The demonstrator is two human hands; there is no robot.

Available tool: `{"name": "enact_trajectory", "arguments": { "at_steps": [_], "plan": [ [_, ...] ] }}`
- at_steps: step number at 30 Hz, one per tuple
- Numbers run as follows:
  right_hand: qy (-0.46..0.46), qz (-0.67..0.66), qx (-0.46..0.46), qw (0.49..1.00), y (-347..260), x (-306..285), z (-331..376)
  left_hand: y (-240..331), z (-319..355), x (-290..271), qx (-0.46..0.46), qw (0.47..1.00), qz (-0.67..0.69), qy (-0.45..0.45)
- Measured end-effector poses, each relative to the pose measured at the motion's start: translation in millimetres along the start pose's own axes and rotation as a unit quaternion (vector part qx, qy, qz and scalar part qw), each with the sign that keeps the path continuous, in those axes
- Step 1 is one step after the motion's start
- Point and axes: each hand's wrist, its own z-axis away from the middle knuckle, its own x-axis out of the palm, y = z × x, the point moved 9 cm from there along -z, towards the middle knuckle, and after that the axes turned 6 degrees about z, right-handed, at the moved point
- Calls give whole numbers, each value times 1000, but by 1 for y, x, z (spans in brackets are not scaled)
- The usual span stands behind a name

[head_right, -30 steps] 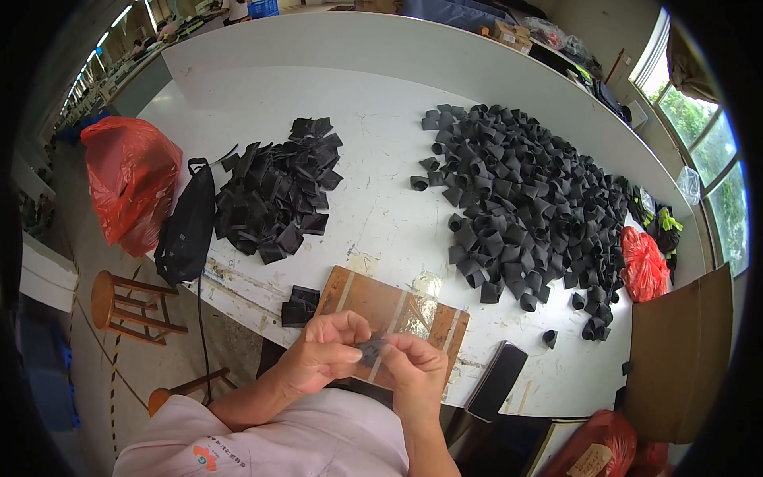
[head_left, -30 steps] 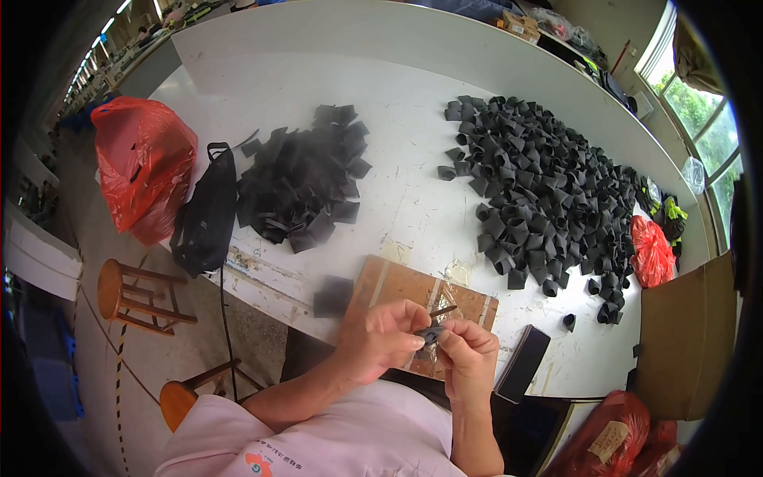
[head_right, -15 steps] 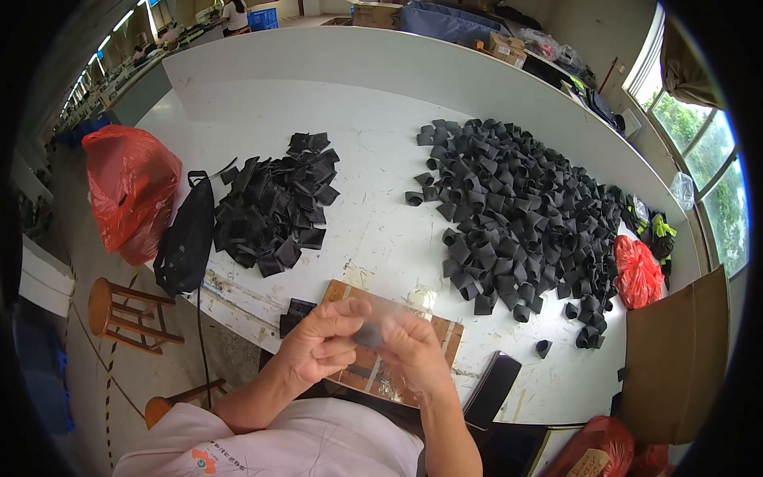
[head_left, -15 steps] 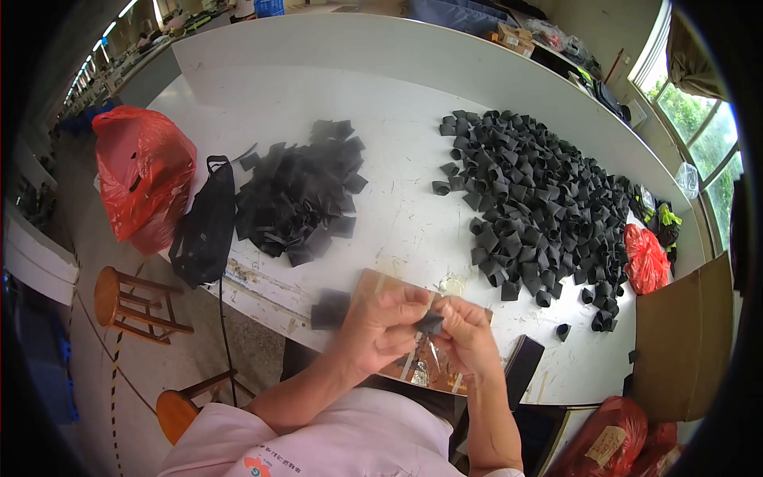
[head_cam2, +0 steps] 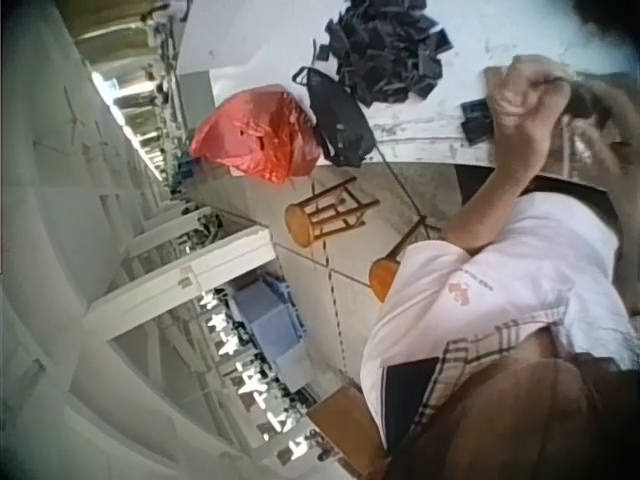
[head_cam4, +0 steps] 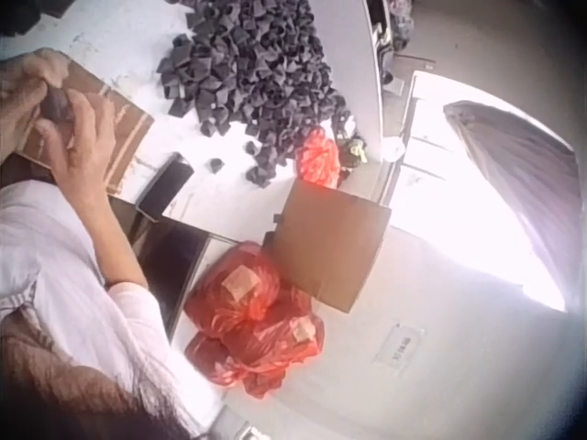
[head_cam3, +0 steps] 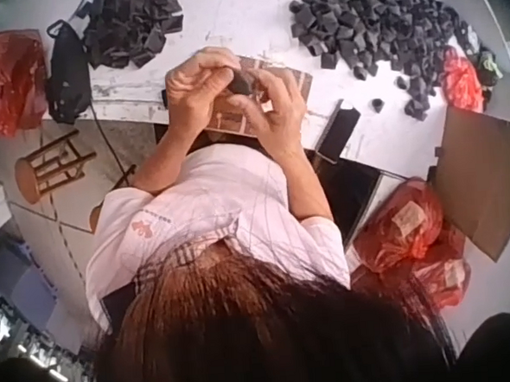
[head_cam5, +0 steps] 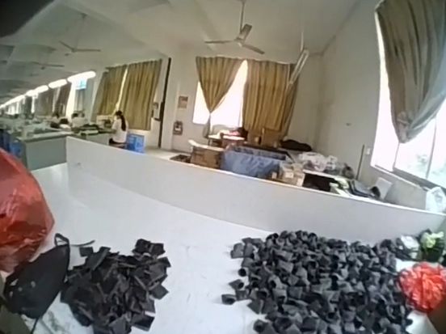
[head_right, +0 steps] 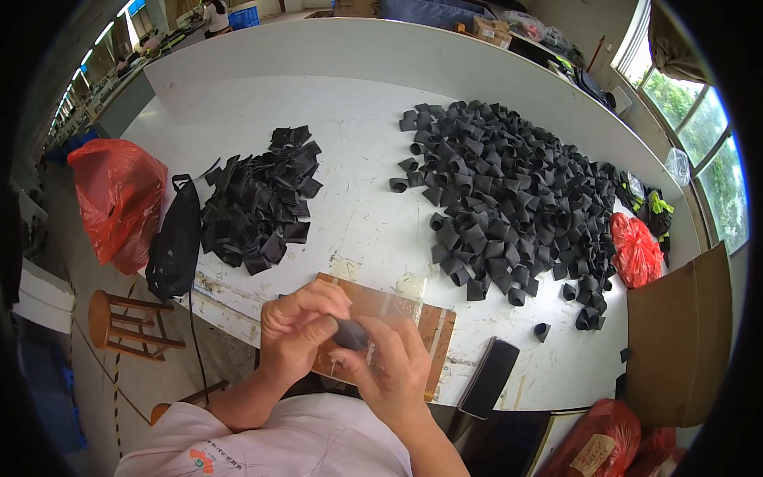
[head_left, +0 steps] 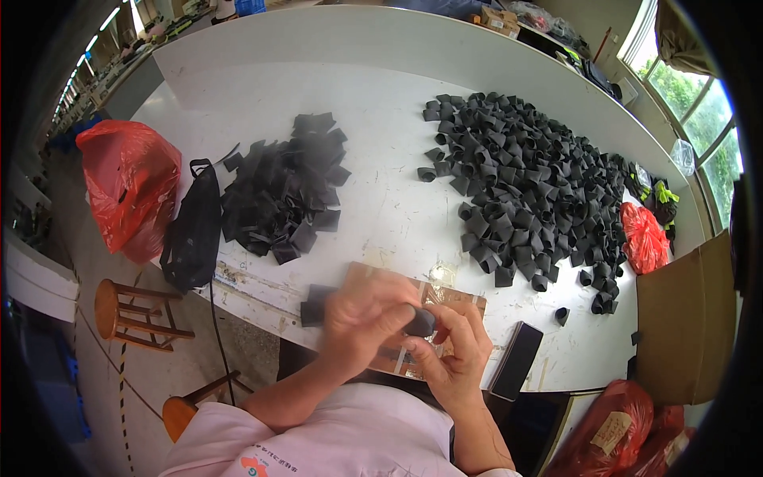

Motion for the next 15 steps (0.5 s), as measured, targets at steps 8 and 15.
{"name": "enact_trajectory", "arguments": {
  "at_steps": [8, 15],
  "plan": [
    [14, 39, -5, 999, -2, -7, -5, -29, 9, -16, -77, 958, 267, 65],
    [58, 62, -91, 992, 0, 0, 4, -32, 16, -23, -84, 986, 125, 67]
  ]
}}
